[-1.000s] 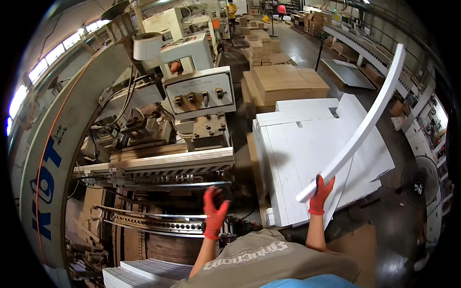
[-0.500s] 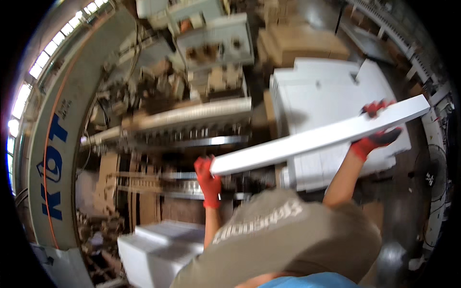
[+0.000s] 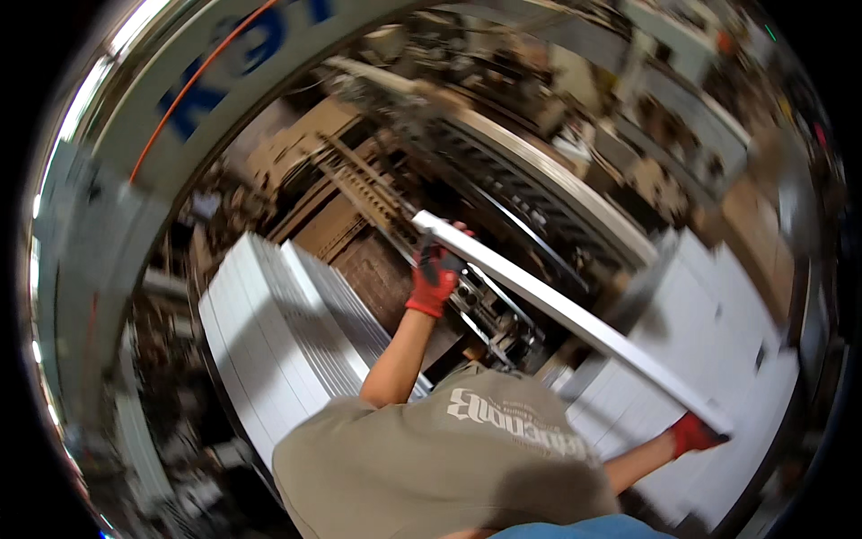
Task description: The person picks up long white boards and feeds them into an industrial woodworking machine, then moves to a large stack of boards on a pallet to align and organize them.
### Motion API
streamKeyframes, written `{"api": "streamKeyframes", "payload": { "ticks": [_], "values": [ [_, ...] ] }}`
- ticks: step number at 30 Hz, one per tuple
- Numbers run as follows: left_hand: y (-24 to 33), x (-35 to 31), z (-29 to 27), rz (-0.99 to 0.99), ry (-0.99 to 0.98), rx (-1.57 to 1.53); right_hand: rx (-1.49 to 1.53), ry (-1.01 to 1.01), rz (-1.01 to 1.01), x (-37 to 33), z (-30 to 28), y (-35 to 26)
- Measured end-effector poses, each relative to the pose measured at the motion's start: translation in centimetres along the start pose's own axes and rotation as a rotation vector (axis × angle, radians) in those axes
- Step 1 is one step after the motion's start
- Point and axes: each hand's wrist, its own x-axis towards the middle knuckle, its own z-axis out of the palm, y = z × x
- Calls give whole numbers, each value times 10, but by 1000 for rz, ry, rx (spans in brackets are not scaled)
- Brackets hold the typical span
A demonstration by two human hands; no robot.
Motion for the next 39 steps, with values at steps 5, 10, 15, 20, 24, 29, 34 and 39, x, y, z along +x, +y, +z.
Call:
{"api": "streamKeyframes", "payload": {
  "ticks": [5,10,15,20,24,29,34,39],
  "values": [
    [-49,17,-33,-147,261,539,-410,-148,365,-77,7,89],
    [-115,70,-61,-60,512,843,-659,-687,750,-153,12,147],
    [-111,114,-56,321,481,795,-587,-773,852,-206,33,211],
    [-103,156,-67,294,499,971,-482,-750,846,-241,89,222],
    [-90,163,-101,415,488,1109,-681,-721,795,-266,127,244],
    [-106,145,-52,231,547,1186,-743,-711,641,-244,121,265],
    [-91,149,-38,76,604,1201,-707,-903,837,-222,129,271],
    [-75,152,-30,-38,654,1254,-770,-878,920,-241,129,255]
  ]
}}
